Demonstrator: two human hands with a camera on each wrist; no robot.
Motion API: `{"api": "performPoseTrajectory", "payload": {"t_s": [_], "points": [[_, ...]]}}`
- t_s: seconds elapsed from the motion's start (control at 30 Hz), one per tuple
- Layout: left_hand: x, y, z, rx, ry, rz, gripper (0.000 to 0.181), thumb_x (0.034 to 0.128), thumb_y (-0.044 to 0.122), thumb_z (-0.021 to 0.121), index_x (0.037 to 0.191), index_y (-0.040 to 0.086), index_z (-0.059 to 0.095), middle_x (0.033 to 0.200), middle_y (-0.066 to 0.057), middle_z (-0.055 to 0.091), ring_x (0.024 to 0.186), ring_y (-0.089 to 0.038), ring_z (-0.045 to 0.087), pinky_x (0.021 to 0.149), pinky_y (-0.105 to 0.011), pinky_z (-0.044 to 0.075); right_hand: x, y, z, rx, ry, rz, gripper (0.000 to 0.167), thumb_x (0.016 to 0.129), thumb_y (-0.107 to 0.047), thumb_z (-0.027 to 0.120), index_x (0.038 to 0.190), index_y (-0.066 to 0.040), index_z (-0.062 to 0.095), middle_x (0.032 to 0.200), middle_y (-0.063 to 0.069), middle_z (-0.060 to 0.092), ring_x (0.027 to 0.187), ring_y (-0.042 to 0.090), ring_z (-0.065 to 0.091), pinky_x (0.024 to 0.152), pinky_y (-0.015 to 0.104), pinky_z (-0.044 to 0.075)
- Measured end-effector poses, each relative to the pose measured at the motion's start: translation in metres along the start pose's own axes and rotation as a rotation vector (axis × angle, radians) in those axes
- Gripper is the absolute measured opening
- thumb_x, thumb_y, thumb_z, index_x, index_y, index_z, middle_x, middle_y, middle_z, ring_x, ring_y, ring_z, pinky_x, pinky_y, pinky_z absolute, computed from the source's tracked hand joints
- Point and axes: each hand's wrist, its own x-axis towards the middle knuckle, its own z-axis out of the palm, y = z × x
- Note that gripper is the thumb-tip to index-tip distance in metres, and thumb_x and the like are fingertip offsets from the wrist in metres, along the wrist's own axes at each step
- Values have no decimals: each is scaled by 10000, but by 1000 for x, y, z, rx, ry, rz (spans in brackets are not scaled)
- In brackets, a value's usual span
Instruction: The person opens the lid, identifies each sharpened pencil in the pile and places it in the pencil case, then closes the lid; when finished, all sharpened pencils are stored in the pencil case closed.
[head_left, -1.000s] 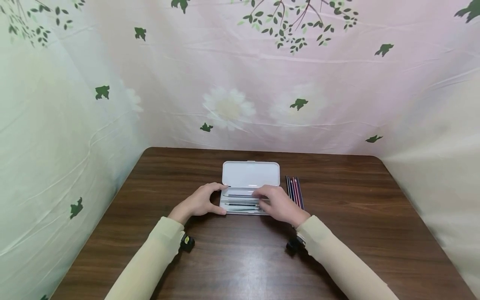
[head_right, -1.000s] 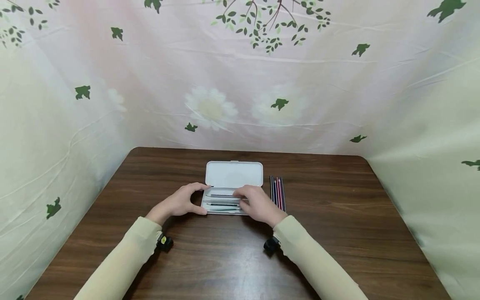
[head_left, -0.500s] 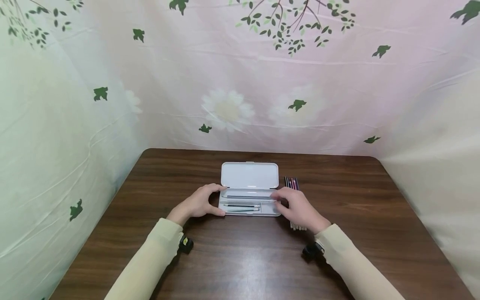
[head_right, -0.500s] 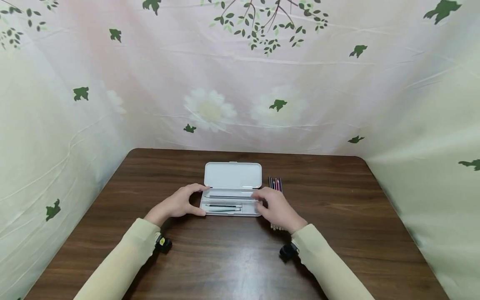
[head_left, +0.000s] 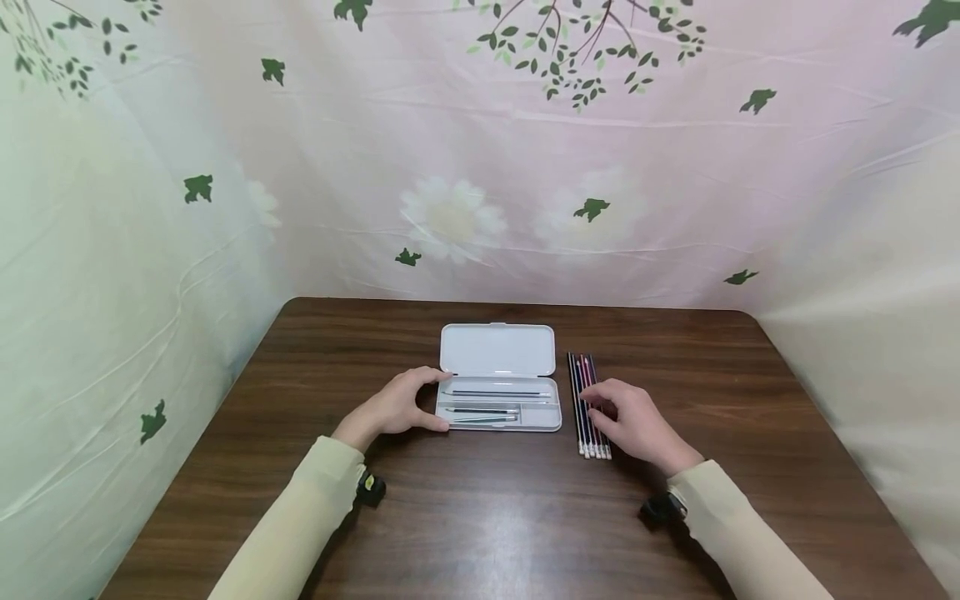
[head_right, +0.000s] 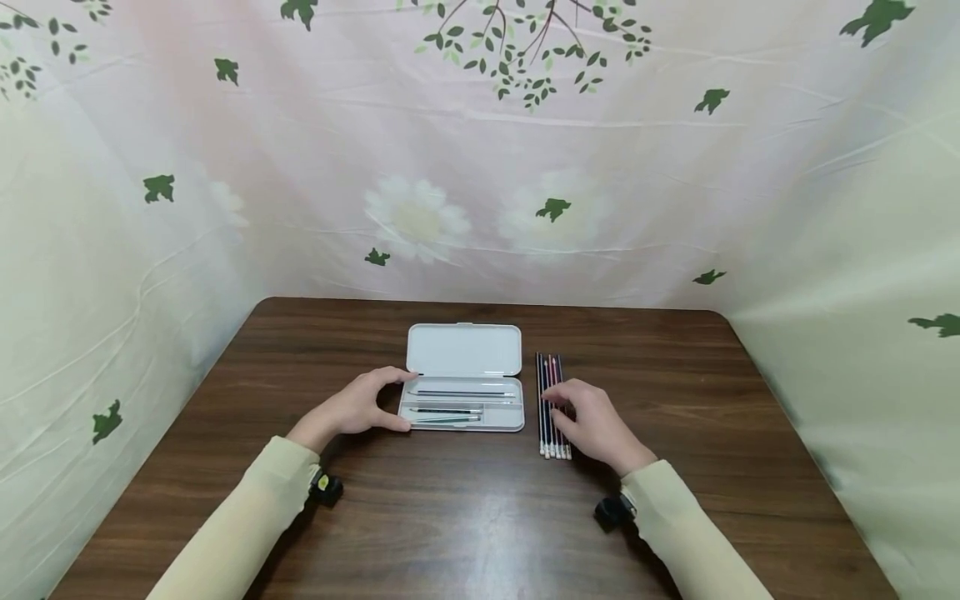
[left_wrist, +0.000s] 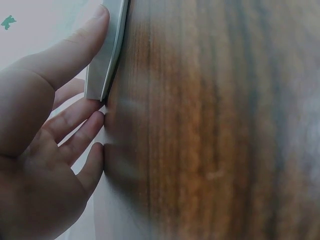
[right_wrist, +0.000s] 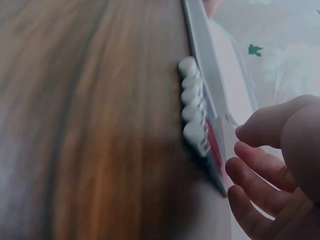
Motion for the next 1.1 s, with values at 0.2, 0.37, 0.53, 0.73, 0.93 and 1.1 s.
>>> {"api": "performPoseTrajectory", "payload": {"t_s": [0.2, 0.37, 0.53, 0.73, 0.93, 1.1], "points": [[0, -1, 0, 0, 1, 5, 869, 778, 401, 949, 1518, 158, 563, 1556, -80, 533, 1460, -306, 451, 1214, -531, 352, -4, 4, -2, 6, -16, 16, 234, 911, 0, 772, 1141, -41, 759, 1067, 56, 734, 932, 177, 710, 803, 401, 619], [-1, 0, 0, -7, -6, 0, 863, 786, 386, 946, 1523, 157, 559, 1569, -79, 521, 1471, -299, 440, 1222, -521, 344, -4, 5, -2, -15, -34, 54, 237, 918, -9, 763, 1152, -42, 757, 1078, 58, 732, 944, 179, 706, 810, 412, 615], [-2, 0, -1, -9, -9, -3, 857, 794, 375, 943, 1525, 152, 556, 1574, -85, 514, 1474, -304, 436, 1220, -526, 346, -2, 4, -2, -35, -46, 109, 233, 914, -28, 765, 1146, -28, 749, 1069, 89, 726, 932, 202, 703, 806, 437, 611], [-1, 1, -1, -8, -10, -4, 862, 794, 374, 943, 1528, 148, 552, 1573, -87, 515, 1476, -306, 434, 1221, -528, 344, 4, 1, -1, -60, -46, 125, 237, 883, -26, 785, 1114, 3, 742, 1047, 130, 720, 886, 220, 712, 773, 428, 617], [-1, 1, 0, -4, -13, -8, 865, 791, 374, 945, 1528, 150, 553, 1578, -84, 512, 1482, -300, 430, 1226, -516, 342, 7, -3, -2, -76, -49, 165, 240, 849, 32, 759, 1088, 31, 732, 1031, 168, 710, 850, 235, 712, 740, 427, 622], [-2, 1, 0, -9, -10, -10, 861, 792, 375, 944, 1527, 152, 555, 1583, -86, 506, 1485, -307, 424, 1226, -527, 338, 9, -7, -2, -92, -62, 178, 240, 845, 49, 739, 1084, 40, 718, 1019, 185, 701, 849, 258, 714, 729, 427, 626]]}}
